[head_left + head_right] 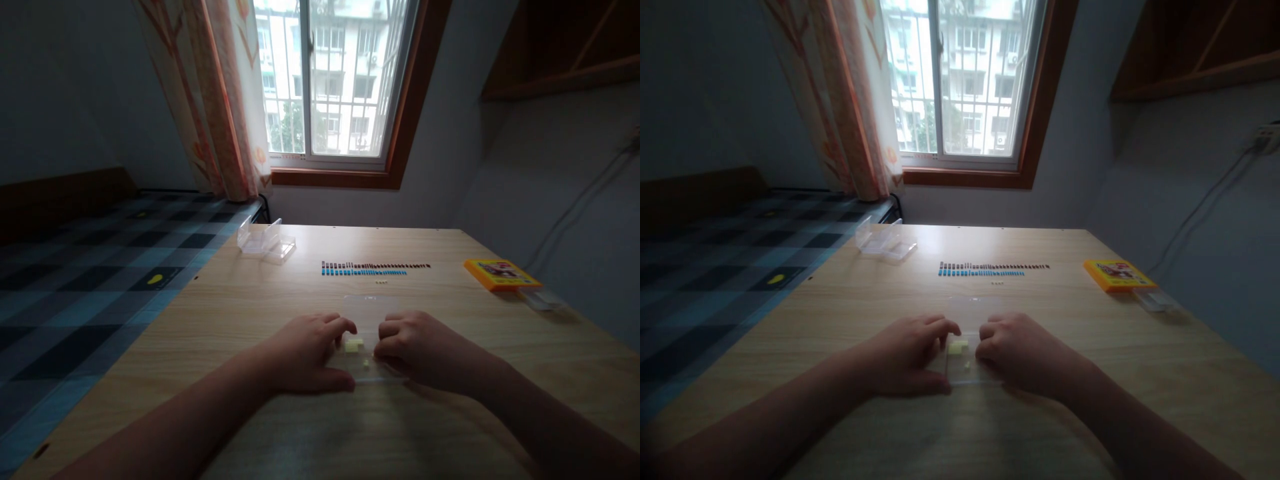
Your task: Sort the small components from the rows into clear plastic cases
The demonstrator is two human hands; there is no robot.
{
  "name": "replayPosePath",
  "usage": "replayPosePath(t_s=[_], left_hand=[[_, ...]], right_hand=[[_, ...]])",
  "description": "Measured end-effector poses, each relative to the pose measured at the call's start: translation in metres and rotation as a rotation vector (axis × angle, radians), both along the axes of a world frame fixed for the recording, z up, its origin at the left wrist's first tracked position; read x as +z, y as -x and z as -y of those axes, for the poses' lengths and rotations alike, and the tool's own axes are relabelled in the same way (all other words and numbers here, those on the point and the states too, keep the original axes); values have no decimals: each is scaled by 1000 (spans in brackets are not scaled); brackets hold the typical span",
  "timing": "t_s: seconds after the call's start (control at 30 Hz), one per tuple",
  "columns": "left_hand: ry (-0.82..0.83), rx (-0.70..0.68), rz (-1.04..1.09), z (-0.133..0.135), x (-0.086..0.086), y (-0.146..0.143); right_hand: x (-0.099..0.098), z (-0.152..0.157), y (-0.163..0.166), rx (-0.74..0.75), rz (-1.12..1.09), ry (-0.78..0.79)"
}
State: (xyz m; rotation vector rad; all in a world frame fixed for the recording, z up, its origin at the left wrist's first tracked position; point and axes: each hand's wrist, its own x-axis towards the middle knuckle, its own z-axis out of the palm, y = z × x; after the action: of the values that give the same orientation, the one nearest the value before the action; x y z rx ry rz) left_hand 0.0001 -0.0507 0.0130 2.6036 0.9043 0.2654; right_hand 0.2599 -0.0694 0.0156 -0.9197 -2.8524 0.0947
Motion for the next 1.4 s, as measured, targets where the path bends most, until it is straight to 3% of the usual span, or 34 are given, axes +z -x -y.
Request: replayPosePath(t_s=[0.37, 0.7, 1.4], left_hand=[[4, -4, 13, 1, 1, 0], [10, -14, 1, 1, 2, 0], [10, -6, 5, 1, 2, 0]], right_hand=[[-14, 4, 15, -119, -93, -75], [-3, 4, 9, -64, -119, -37], [-11, 4, 12, -54, -164, -40]])
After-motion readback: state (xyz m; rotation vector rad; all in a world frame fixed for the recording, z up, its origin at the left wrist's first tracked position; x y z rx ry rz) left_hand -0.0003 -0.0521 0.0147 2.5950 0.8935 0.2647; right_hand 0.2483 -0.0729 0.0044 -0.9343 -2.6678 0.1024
